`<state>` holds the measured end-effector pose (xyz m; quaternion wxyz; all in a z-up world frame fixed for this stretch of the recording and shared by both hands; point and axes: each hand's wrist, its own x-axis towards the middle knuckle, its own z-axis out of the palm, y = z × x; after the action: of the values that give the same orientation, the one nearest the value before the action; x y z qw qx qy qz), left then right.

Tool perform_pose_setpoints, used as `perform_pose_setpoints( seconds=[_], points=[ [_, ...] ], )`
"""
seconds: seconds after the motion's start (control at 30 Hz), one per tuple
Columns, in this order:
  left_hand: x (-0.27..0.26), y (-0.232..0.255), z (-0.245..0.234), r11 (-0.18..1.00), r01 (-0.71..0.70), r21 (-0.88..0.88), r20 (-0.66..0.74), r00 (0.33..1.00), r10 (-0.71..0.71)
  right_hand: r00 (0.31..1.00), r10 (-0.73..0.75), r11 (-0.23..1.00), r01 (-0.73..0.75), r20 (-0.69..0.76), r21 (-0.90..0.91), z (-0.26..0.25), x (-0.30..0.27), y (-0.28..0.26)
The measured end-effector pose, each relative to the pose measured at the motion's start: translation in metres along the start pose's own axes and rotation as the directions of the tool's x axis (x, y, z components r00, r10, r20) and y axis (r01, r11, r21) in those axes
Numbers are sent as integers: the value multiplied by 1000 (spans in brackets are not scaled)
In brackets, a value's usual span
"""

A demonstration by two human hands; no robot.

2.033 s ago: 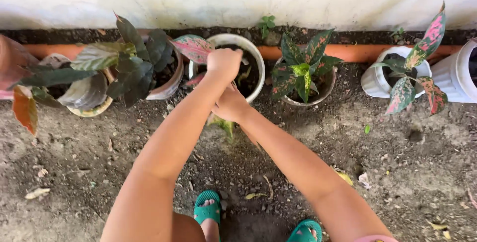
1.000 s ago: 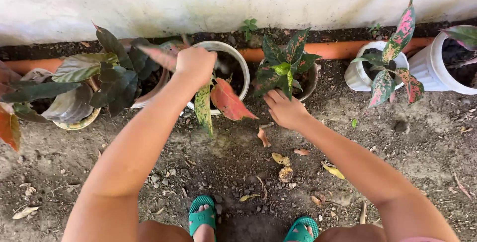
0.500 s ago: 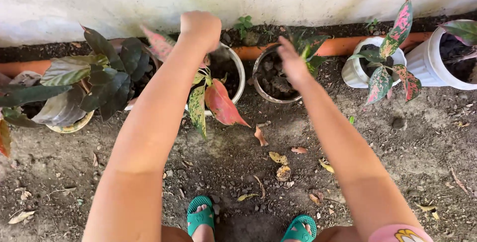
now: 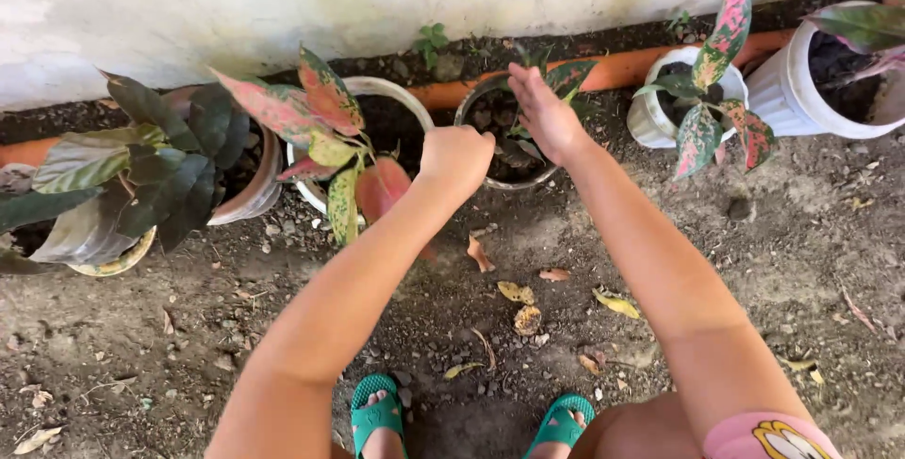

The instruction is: Tending to various potted plants by adjusting soil and repositioning them

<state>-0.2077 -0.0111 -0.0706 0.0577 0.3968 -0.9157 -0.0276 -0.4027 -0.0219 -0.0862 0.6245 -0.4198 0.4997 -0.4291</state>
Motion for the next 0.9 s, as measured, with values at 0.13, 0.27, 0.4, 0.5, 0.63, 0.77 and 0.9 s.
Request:
perform_pose_setpoints(
  seconds=[0.13,0.27,0.4,0.5,0.63,0.77,0.9],
  points=[
    [18,-9,-20,1000,-16,24,159,987,12,999,32,999,-32,3,1,-2,1,10],
    [25,0,-57,994,-81,76,146,987,69,1000,27,998,-27,11,50,0,4,4],
    [31,10,-13,985,-157,70,261,956,134,1000,12,1000,-12,15,18,3,2,-3],
    [22,-6,-35,999,-31,-13,208,978,33,999,15,997,-12,39,-71,2,3,1],
    [29,-19,-58,989,-115,94,104,989,105,999,46,999,-47,23,16,0,16,8],
    [44,-16,17,951,-135,279,-12,990,144,1000,27,1000,-27,5,10,8,7,0],
    [54,-38,50,981,-58,186,113,993,37,997,74,997,-74,6,-24,13,-4,-3]
  ],
)
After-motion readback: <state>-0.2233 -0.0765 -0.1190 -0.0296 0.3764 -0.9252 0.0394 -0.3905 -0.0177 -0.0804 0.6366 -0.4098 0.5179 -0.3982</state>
